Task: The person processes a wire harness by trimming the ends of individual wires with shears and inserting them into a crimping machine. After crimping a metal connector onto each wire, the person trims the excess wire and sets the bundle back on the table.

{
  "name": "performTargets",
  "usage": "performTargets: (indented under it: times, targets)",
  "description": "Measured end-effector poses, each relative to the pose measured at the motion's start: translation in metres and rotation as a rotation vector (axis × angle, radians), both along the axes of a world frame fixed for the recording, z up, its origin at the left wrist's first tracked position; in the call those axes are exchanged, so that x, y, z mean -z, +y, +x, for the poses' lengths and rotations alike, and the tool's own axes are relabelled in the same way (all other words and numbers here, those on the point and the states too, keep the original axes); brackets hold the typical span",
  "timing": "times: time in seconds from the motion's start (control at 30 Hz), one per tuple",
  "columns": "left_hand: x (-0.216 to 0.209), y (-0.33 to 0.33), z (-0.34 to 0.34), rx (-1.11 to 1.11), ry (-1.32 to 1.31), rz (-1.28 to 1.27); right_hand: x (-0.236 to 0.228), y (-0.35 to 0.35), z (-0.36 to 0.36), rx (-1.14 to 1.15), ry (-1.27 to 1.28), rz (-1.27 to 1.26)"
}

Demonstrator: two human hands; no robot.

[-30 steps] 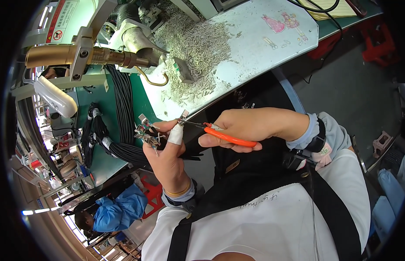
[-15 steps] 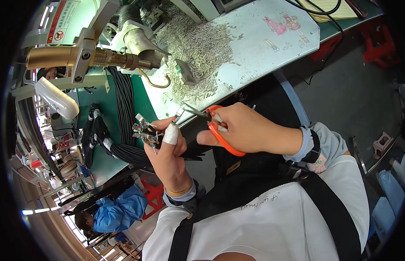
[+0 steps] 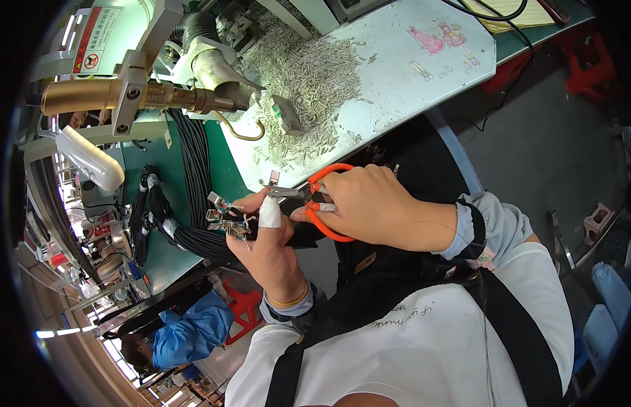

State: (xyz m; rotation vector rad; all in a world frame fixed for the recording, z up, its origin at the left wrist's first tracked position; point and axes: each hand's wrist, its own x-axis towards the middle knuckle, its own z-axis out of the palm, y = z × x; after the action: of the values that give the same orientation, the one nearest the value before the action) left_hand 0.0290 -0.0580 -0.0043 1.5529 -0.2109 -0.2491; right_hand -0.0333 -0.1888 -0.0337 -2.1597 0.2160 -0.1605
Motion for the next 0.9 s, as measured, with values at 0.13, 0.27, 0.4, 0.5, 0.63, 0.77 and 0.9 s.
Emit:
performTargets:
  times: [0.13,0.27,0.4,0.5,0.63,0.77,0.9]
  targets:
    - [0.000,-0.004,0.001,0.005,0.040,0.004,0.016,0.005,0.000,0.025,-0.129,-0.001]
    - [-0.010,-0.014,0.001,0.069,0.145,-0.001,0.017,0.023,-0.007,-0.096,-0.010,1.039]
    - [-0.018,-0.029,0.002,0.162,0.090,0.029,0.015,0.030,-0.013,-0.156,-0.031,1.520]
    - [-0.019,-0.034,0.001,0.136,0.096,0.051,0.009,0.032,-0.012,-0.122,-0.124,1.694]
    - [-0.014,-0.005,0.014,0.073,0.182,0.025,0.021,0.000,0.003,0.434,-0.734,1.758]
    - [-0.010,-0.005,0.013,0.063,0.304,-0.105,0.016,-0.016,-0.007,0.122,-0.441,1.518]
    - [-0.012,-0.003,0.008,0.091,0.312,-0.151,0.006,-0.021,-0.008,0.004,-0.097,0.696]
